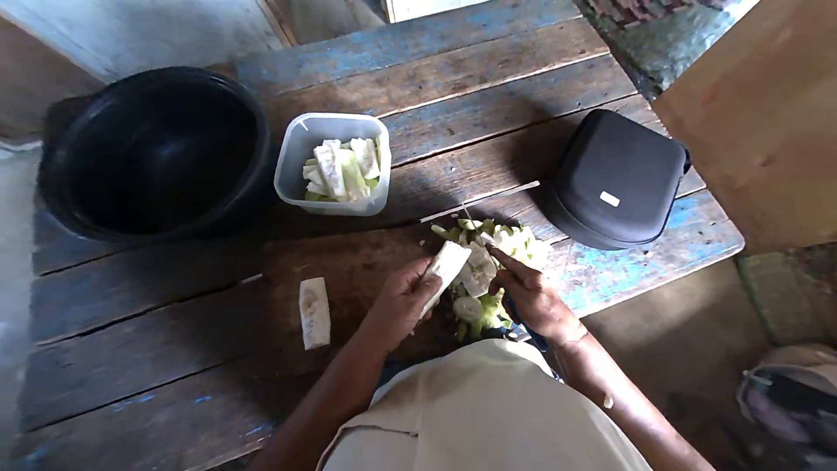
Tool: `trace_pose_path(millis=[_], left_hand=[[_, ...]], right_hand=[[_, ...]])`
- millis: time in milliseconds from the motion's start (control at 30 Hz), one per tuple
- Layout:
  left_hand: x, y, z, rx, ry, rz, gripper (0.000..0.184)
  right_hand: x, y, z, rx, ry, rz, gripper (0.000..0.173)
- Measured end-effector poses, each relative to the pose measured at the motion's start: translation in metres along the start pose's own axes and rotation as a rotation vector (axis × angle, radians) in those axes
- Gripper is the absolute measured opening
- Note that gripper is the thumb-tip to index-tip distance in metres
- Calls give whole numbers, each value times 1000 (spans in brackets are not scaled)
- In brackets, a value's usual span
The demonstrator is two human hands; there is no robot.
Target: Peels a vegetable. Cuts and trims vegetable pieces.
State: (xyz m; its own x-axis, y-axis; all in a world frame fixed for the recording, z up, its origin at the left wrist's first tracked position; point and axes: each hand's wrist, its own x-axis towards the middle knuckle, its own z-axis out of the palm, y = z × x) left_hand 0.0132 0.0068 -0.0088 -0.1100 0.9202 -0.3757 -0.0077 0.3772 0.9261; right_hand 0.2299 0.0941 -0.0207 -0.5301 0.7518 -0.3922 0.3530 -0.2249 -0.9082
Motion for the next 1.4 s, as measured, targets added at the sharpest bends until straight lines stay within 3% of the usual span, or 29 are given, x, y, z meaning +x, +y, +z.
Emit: trace_pose_path(millis=[133, 233, 267, 367, 467, 567, 833, 1033, 1100, 1200, 1300, 1400], left_hand=[[2, -3, 11, 161, 55, 76, 27], [1, -6, 21, 244, -5, 124, 27], [0, -7, 25, 258, -23, 140, 26], [-2, -10, 32, 217, -33, 137, 24], [-6, -9, 34, 198, -48, 102, 22], [-5, -11, 36, 229, -91, 107, 21], [-1, -13, 35, 121, -177, 15, 31], [28, 27, -27, 244, 203, -10, 40], [50, 41, -56, 156, 347, 45, 40], [58, 61, -97, 87, 484, 61, 56], [31, 48, -122, 336, 530, 6, 45], [-7, 10, -141, 649, 496, -212, 39]], right_hand=[[0, -4, 3, 21, 78, -54, 45], [2, -6, 17, -163, 166, -209, 58], [3, -6, 20, -157, 168, -216, 54], [10, 1, 26, 302, 71, -100, 28], [13, 10, 30, 700, -26, 39, 20], [13, 14, 33, 718, -35, 61, 9], [10, 1, 25, 589, 115, 186, 20], [7, 1, 10, 392, 217, 1, 23], [6, -2, 12, 395, 220, -25, 22], [6, -1, 16, 383, 185, -78, 24], [3, 2, 12, 303, 187, -95, 34], [2, 4, 7, 240, 217, -89, 43]])
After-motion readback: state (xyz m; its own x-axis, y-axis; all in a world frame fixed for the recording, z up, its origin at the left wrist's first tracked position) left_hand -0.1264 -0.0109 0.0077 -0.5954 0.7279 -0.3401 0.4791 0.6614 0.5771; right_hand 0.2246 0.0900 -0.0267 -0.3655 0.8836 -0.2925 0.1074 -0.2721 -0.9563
